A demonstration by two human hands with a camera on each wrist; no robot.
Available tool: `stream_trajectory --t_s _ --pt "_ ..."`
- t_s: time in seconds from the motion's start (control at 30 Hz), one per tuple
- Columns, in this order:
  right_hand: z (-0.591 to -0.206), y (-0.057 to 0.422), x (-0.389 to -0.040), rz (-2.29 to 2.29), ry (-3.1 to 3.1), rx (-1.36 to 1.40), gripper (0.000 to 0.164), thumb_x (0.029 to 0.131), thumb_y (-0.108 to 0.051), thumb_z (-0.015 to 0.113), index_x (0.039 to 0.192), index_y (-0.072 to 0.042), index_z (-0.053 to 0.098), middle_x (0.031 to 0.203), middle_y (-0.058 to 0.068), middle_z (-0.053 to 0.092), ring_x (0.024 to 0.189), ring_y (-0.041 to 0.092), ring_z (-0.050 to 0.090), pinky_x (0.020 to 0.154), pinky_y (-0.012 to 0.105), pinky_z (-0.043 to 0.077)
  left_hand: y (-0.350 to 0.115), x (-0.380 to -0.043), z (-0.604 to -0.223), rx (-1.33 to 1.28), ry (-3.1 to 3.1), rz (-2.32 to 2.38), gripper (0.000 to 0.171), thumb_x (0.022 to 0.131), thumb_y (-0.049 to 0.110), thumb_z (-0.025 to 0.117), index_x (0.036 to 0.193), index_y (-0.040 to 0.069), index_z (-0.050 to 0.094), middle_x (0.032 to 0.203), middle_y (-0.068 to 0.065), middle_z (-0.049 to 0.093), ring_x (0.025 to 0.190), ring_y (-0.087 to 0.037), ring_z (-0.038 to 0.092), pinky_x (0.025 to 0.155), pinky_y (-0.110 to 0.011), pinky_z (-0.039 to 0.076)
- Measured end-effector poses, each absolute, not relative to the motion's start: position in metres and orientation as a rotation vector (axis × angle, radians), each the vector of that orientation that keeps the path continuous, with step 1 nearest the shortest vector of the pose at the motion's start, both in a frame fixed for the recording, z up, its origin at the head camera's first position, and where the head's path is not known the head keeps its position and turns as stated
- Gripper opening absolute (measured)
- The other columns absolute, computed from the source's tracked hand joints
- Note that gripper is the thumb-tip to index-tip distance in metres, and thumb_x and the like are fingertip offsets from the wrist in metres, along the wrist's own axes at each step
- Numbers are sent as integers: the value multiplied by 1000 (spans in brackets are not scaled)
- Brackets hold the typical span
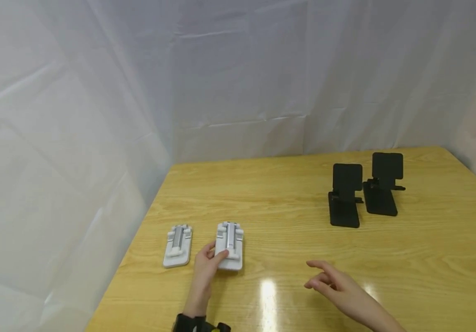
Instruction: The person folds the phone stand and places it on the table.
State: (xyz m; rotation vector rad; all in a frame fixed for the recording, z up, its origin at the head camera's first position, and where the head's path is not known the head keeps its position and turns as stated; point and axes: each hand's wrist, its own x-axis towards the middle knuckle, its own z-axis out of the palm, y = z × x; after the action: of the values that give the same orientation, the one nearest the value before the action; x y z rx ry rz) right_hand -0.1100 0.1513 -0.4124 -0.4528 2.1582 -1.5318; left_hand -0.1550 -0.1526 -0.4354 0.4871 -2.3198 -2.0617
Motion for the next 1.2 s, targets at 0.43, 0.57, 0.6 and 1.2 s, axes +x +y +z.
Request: stream_trajectory --t_s 0.43,0.57,0.6,1.2 --pt "-415 158 -106 -1420 2290 -435 52 96 -29 49 133 5 40 102 6 64 93 26 58 74 38 47 -209 -170 -442 417 -2763 -1399 50 87 12 60 120 -22 45 111 -38 53 104 -46 53 86 -48 48" --pt "-419 159 -105 -1392 2324 -483 47 96 -27 50 130 5 45 101 5 64 91 23 58 72 33 48 -209 -171 -436 331 -2875 -1190 46 87 16 61 116 -19 51 105 -35 57 100 -45 55 82 -49 48" --pt "-420 159 -105 -1383 2331 -502 46 96 -26 50 129 4 46 101 5 64 91 23 58 72 33 48 -209 -171 -435 316 -2889 -1163 45 87 16 61 115 -19 52 103 -35 58 98 -44 56 81 -48 49" --pt "-414 166 -110 -1267 2373 -433 42 95 -27 52 126 0 51 103 4 63 95 25 57 79 54 46 -201 -177 -432 321 -3024 -843 24 88 17 61 90 -7 65 73 -8 60 62 -17 48 51 -29 40"
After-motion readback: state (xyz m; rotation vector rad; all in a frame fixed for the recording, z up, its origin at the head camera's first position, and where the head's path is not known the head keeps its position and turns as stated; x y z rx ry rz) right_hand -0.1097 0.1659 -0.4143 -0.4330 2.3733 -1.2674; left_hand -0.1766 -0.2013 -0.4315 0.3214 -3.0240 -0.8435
